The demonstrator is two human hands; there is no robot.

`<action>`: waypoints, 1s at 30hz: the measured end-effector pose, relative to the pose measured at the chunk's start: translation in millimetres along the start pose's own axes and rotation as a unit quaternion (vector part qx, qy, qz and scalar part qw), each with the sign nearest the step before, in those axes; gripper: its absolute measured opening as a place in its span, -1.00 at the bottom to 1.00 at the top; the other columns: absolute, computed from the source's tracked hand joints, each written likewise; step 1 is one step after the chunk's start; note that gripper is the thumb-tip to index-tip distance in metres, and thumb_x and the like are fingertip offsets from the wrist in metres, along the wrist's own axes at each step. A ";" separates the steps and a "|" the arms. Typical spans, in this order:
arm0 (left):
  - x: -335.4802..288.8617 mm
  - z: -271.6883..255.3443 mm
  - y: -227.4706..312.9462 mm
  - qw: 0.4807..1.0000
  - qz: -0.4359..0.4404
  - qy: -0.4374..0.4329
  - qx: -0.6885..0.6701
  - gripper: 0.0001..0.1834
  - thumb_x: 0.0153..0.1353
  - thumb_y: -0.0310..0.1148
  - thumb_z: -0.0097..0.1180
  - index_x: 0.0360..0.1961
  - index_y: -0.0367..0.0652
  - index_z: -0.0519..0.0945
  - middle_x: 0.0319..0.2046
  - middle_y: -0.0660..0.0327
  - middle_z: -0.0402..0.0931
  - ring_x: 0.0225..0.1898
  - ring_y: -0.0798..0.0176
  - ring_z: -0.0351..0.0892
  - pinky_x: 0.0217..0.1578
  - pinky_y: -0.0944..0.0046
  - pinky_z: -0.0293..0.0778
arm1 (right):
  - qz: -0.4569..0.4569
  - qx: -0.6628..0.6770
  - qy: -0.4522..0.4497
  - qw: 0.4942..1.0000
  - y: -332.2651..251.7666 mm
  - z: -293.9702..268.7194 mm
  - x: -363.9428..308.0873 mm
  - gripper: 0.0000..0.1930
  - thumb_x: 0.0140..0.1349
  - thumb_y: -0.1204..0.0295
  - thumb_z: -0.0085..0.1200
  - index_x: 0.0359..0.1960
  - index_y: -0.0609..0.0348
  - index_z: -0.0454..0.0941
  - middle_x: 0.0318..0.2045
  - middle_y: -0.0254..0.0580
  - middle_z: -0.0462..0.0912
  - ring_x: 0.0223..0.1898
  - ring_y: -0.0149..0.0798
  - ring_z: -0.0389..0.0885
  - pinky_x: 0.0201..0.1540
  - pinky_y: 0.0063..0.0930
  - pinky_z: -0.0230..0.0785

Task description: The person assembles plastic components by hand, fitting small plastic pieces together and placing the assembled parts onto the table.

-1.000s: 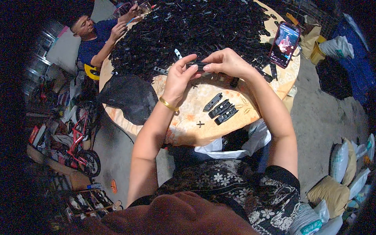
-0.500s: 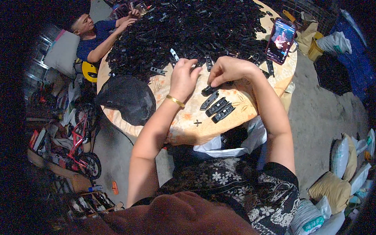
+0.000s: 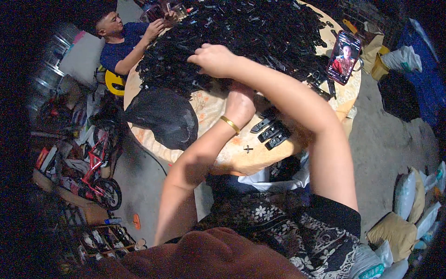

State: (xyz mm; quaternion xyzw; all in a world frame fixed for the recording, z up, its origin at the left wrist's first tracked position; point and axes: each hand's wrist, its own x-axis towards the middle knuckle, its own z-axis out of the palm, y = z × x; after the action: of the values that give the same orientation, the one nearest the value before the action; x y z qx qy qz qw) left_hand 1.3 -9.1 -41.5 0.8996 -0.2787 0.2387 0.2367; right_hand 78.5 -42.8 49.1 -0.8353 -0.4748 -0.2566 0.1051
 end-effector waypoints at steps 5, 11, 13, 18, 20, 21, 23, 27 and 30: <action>-1.2 -6.4 6.0 0.999 0.035 -0.006 -0.016 -0.70 0.02 -0.39 -0.12 -0.24 -0.34 0.47 -0.26 -0.10 0.46 -0.17 -0.08 0.41 -0.12 0.06 0.30 | 0.022 -0.004 -0.057 0.998 -0.9 40.4 29.1 -0.51 -0.15 0.20 0.18 -0.11 0.04 0.45 -0.37 -0.17 0.52 -0.26 -0.10 0.49 -0.25 -0.31 0.40; -6.1 -17.9 -4.6 0.991 -0.071 -0.110 0.030 -0.65 -0.15 -0.39 0.07 -0.28 -0.34 0.48 -0.36 -0.13 0.46 -0.28 -0.09 0.44 -0.22 0.07 0.37 | 0.032 0.034 -0.065 0.997 4.8 28.0 31.0 -0.69 -0.19 0.36 0.15 -0.33 0.16 0.49 -0.40 -0.08 0.55 -0.31 -0.04 0.53 -0.25 -0.21 0.39; -3.8 -19.4 3.0 0.994 -0.110 0.006 -0.018 -0.69 -0.16 -0.46 0.07 -0.33 -0.37 0.40 -0.49 -0.14 0.43 -0.27 -0.11 0.41 -0.22 0.04 0.36 | 0.102 0.097 -0.009 0.990 15.2 12.3 12.9 -0.64 -0.21 0.29 0.13 -0.31 0.14 0.47 -0.45 -0.03 0.56 -0.33 -0.01 0.54 -0.29 -0.17 0.39; 5.6 -20.3 4.8 0.917 -0.239 0.017 -0.319 -0.54 -0.11 -0.48 0.06 -0.13 -0.17 0.24 -0.55 0.05 0.47 -0.52 0.00 0.51 -0.47 0.14 0.43 | 0.187 0.200 0.057 0.960 42.0 -22.2 -62.4 -0.57 -0.17 0.39 0.07 -0.13 0.06 0.48 -0.38 -0.06 0.59 -0.33 -0.09 0.57 -0.23 -0.35 0.41; 6.4 -14.1 1.7 0.822 -0.264 0.011 -0.504 -0.57 -0.03 -0.56 0.06 -0.10 -0.19 0.23 -0.50 0.15 0.45 -0.54 0.33 0.52 -0.55 0.37 0.45 | 0.186 0.198 0.072 0.960 50.0 -24.1 -91.8 -0.61 -0.14 0.41 0.09 -0.16 0.07 0.51 -0.37 -0.08 0.60 -0.33 -0.13 0.58 -0.22 -0.39 0.41; 7.3 -15.5 1.9 0.795 -0.268 0.016 -0.544 -0.59 0.01 -0.58 0.04 -0.09 -0.21 0.23 -0.47 0.17 0.44 -0.53 0.40 0.51 -0.56 0.45 0.46 | 0.231 0.283 0.051 0.929 49.3 -27.2 -102.2 -0.67 -0.12 0.42 0.11 -0.21 0.09 0.54 -0.36 -0.11 0.60 -0.32 -0.20 0.58 -0.22 -0.43 0.40; 9.7 -19.2 2.2 0.762 -0.294 0.004 -0.577 -0.64 0.07 -0.59 0.02 -0.09 -0.24 0.26 -0.40 0.16 0.43 -0.46 0.34 0.53 -0.48 0.46 0.52 | 0.278 0.364 0.032 0.888 47.2 -31.5 -118.3 -0.72 -0.09 0.44 0.14 -0.26 0.10 0.57 -0.35 -0.14 0.61 -0.31 -0.27 0.58 -0.21 -0.48 0.40; 10.1 -23.5 -1.5 0.758 -0.301 -0.001 -0.578 -0.71 0.09 -0.58 0.01 -0.13 -0.23 0.35 -0.39 0.20 0.46 -0.44 0.37 0.54 -0.39 0.45 0.52 | 0.287 0.255 0.098 0.918 33.2 -44.9 -132.5 -0.83 -0.01 0.46 0.15 -0.33 0.16 0.59 -0.42 -0.35 0.60 -0.37 -0.52 0.51 -0.38 -0.69 0.33; 12.2 -30.0 3.5 0.738 -0.320 0.010 -0.594 -0.75 0.08 -0.60 0.00 -0.17 -0.26 0.39 -0.40 0.18 0.47 -0.44 0.39 0.54 -0.42 0.51 0.51 | 0.351 0.489 0.137 0.787 26.1 -42.9 -140.6 -0.87 -0.01 0.51 0.15 -0.38 0.20 0.58 -0.44 -0.34 0.57 -0.37 -0.55 0.48 -0.38 -0.67 0.37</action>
State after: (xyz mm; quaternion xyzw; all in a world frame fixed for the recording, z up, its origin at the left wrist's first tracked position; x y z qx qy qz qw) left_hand -0.8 0.3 -10.4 0.6096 -0.0574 -0.0560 0.7886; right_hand 27.8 -178.4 12.9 -0.7374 -0.1911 -0.0470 0.6462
